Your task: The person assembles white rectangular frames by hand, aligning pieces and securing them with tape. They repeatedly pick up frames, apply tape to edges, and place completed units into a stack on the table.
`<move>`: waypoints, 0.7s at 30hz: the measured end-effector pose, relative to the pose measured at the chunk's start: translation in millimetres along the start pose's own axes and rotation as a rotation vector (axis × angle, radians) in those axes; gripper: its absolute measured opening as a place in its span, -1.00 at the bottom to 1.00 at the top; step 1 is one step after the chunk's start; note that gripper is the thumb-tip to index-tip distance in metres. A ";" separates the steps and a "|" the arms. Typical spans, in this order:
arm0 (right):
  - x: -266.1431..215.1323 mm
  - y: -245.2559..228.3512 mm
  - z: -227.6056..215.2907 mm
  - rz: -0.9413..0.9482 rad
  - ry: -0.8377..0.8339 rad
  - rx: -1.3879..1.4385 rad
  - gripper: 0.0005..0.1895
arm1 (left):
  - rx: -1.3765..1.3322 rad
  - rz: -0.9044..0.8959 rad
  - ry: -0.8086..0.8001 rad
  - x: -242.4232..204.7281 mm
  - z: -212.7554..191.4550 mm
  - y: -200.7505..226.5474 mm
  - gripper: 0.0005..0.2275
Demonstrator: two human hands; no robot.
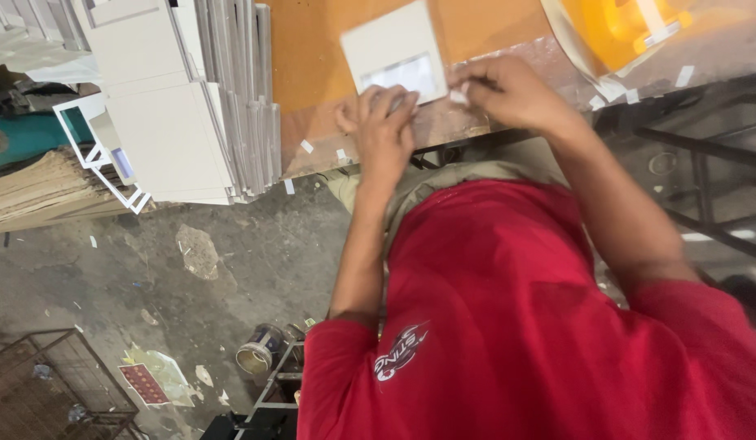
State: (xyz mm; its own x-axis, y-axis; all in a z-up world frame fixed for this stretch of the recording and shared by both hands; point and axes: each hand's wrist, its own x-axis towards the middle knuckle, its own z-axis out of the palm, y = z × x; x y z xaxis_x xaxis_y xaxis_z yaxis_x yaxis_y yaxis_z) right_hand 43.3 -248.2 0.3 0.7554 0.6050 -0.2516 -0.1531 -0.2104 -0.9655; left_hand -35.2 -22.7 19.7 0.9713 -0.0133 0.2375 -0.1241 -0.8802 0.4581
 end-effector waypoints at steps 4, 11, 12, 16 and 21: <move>-15.2 -1.6 2.2 0.072 -0.072 0.084 -0.69 | 0.254 0.039 -0.123 2.7 -26.0 -7.2 -0.62; -5.1 -3.3 -10.8 -0.092 0.217 -0.038 -0.63 | 0.100 -0.160 0.019 13.3 -5.1 29.8 -0.65; -2.1 -4.8 -13.9 -0.082 0.216 -0.064 -0.64 | 0.117 -0.187 0.040 16.7 3.3 36.1 -0.62; 8.9 -12.7 -20.7 -0.146 0.153 -0.107 -0.66 | 0.093 -0.230 0.089 28.5 29.3 50.7 -0.77; 18.6 -10.1 -23.4 -0.180 0.155 -0.208 -0.68 | 0.112 -0.152 0.180 25.1 39.5 47.2 -0.84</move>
State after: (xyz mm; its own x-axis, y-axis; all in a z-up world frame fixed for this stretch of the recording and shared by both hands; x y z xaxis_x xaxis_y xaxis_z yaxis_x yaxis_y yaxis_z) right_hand 73.8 -252.8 6.9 0.8491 0.5259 -0.0497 0.1129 -0.2726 -0.9555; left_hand -8.7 -83.4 13.5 0.9240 0.1988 0.3266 0.0534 -0.9129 0.4047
